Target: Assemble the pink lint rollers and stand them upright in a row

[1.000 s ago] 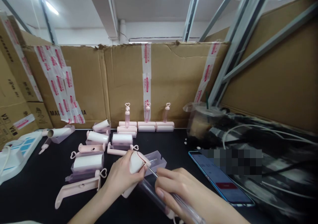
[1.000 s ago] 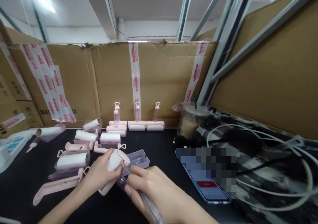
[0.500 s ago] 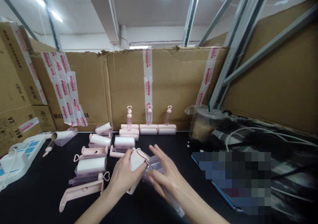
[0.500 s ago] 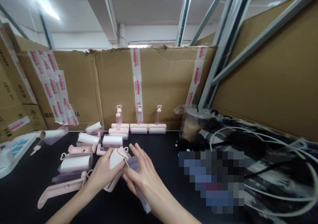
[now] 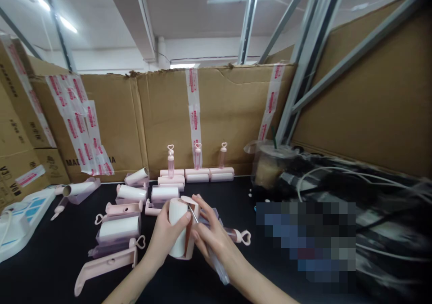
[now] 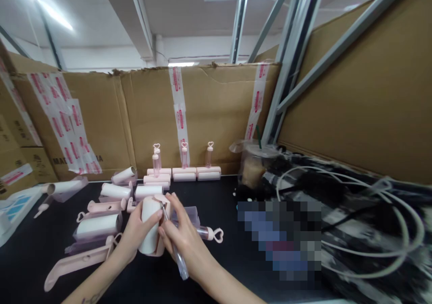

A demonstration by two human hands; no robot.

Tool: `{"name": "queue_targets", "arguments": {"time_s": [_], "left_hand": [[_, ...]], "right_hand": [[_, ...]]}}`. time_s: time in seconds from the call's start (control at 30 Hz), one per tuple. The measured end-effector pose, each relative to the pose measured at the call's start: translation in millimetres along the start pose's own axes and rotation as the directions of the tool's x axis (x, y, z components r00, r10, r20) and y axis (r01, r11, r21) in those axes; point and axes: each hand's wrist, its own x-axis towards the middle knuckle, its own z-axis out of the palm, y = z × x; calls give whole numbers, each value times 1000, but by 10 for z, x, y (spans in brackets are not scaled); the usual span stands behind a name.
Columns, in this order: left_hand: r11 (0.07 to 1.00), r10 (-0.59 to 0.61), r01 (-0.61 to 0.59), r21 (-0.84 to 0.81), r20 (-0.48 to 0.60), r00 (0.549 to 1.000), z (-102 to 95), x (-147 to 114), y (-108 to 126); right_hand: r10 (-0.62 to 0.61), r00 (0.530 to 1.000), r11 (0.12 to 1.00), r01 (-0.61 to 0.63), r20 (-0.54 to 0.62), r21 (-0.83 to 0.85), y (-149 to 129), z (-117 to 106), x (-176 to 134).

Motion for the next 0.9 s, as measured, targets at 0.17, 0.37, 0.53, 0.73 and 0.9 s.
{"name": "queue_targets", "arguments": {"time_s": [0.17, 0.37, 0.53, 0.73, 0.9], "left_hand": [[904, -211, 125, -410, -170, 963, 42, -37, 82], [957, -132, 93, -273, -126, 983, -59, 20, 110], [979, -118, 109, 174, 40, 992, -42, 32, 31], [882, -109, 67, 467, 64, 992, -66, -9, 176], [679, -60, 3, 734, 51, 997, -112, 10, 169]], "right_hand": [[68, 992, 987, -82, -102, -137, 149, 24, -4], [153, 944, 986, -164, -291, -13, 467, -268, 104], [358, 904, 933, -334, -232, 136, 710, -721, 180], [154, 938, 953, -224, 312, 202, 513, -768, 165], [-70, 883, 964, -60, 465, 260, 354, -416, 104]]}}
